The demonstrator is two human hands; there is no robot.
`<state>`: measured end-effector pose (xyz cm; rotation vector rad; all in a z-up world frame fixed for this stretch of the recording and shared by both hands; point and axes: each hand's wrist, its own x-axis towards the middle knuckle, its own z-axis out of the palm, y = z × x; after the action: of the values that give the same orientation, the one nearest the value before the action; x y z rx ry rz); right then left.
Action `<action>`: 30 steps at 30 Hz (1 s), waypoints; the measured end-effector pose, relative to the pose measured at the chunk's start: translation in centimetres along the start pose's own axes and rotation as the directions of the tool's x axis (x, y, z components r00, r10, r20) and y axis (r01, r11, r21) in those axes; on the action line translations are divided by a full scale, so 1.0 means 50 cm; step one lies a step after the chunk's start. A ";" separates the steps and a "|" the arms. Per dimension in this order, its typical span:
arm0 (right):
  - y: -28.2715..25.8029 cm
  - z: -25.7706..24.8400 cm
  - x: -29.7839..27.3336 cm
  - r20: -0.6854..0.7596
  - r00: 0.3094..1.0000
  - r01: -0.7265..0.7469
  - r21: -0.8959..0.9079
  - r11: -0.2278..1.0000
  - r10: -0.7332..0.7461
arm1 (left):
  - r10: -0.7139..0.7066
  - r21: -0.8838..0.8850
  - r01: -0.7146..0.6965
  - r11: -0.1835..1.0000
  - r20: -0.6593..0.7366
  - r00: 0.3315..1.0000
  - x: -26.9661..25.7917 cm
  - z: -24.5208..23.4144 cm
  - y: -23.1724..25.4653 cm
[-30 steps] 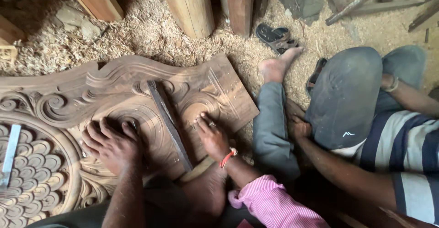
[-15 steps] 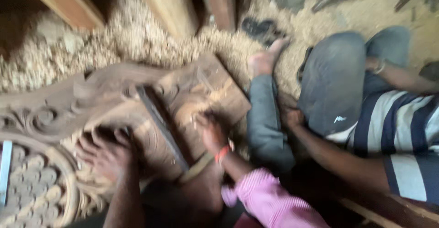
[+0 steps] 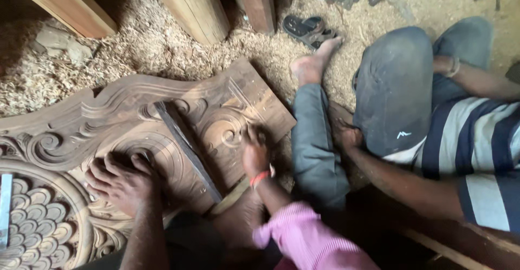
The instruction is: The person carves intricate patterns into a wooden panel using a chisel and a wooden mallet. They then smooth the carved surface with a sanding block and wipe away wood shavings with their hand.
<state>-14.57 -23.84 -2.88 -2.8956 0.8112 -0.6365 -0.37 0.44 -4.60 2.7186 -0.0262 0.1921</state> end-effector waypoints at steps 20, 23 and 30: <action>0.002 0.002 -0.056 0.205 0.977 -0.086 0.136 0.987 0.057 | 0.376 -0.117 -0.358 0.926 0.241 0.895 -0.211 0.021 0.200; -0.028 -0.029 -0.039 0.049 0.997 0.050 0.189 0.981 -0.060 | 0.345 -0.471 -0.228 0.852 0.177 0.922 -0.197 0.001 0.226; -0.022 -0.064 -0.069 0.060 0.988 -0.154 0.408 0.900 0.143 | 0.438 -0.397 -0.367 0.842 0.105 0.893 -0.232 -0.019 0.207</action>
<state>-18.02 -21.02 -1.05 -2.4310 0.7749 -0.6569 -12.45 -8.77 -1.18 2.3105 -0.6365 0.0356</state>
